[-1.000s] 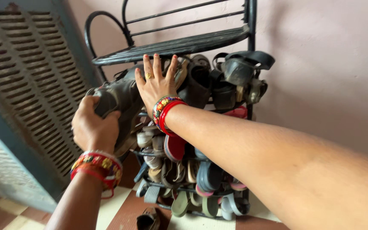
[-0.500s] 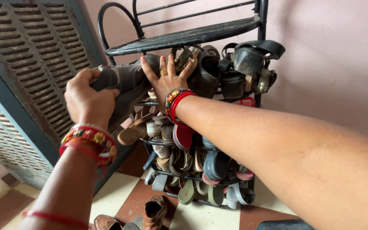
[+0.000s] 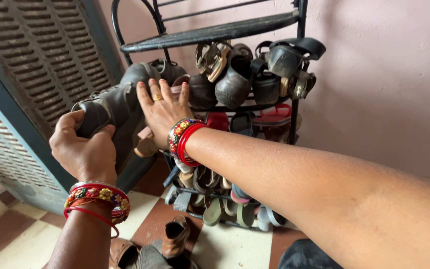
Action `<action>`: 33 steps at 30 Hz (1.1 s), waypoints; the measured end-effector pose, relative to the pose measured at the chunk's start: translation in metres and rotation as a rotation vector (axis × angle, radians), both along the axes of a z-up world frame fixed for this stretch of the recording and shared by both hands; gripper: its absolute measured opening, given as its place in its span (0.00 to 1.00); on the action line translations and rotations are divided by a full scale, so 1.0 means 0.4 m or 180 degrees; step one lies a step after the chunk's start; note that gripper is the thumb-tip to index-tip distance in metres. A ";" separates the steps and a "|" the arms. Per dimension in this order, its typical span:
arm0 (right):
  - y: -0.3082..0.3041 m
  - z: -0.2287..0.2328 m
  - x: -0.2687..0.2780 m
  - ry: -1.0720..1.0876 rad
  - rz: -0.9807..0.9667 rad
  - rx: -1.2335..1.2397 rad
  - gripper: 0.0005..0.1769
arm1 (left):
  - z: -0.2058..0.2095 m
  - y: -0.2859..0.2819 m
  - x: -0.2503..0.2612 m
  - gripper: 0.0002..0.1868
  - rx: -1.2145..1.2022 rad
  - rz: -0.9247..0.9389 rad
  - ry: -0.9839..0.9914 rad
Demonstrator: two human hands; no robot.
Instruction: The person removes various shoes, including sandals, loafers, and sneakers, from a multi-tiered metal shoe rack. They place the removed shoes on the floor and continue to clear the rack, handling the footwear one by one.
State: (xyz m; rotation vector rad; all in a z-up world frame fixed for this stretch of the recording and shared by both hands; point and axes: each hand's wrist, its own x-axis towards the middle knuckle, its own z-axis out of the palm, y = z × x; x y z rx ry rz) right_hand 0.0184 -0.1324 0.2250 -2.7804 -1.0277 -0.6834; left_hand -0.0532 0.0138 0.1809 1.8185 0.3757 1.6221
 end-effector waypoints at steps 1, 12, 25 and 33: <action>0.003 -0.004 -0.015 0.0025 0.0066 0.0060 0.71 | -0.011 0.003 -0.005 0.22 -0.0099 -0.0066 -0.0065; 0.040 -0.135 -0.122 0.0413 0.0247 0.0118 0.48 | -0.115 -0.005 -0.111 0.21 -0.0891 -0.0366 0.0220; 0.023 -0.338 -0.130 0.1761 0.0403 0.0075 0.22 | -0.275 -0.030 -0.094 0.25 -0.1230 -0.0160 0.2312; 0.041 -0.528 -0.064 0.2200 0.0558 0.0350 0.29 | -0.371 -0.011 -0.014 0.21 -0.0709 -0.0595 0.3081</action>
